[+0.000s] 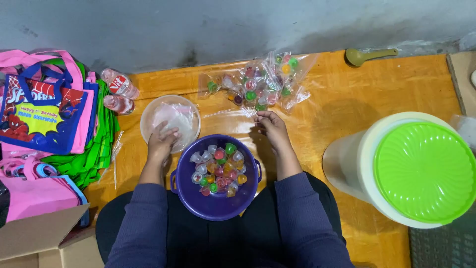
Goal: The person places small, colorful candies from a purple bowl into small plastic bags, handling them one by one.
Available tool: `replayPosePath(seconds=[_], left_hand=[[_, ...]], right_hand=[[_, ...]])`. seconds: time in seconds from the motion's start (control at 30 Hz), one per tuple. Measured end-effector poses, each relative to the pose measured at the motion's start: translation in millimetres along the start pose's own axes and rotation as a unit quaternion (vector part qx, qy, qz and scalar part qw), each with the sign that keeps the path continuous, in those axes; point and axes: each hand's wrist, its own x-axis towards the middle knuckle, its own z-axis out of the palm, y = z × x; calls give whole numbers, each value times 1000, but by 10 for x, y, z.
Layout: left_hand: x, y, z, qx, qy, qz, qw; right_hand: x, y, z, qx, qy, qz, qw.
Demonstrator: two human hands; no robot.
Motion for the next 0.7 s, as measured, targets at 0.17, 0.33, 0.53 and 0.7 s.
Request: replayPosePath(seconds=[0.17, 0.33, 0.53, 0.7], left_hand=[[-1, -13, -11, -89, 83, -27, 992], [8, -43, -60, -81, 84, 5, 993], [-377, 295, 123, -78, 67, 16, 995], [-885, 106, 232, 81, -128, -33, 988]], right_hand=[[1, 7, 26, -7, -4, 3, 1000], [-33, -4, 25, -11, -7, 1, 1000], [-208, -42, 140, -49, -51, -58, 996], [-412, 163, 477, -38, -252, -57, 965]])
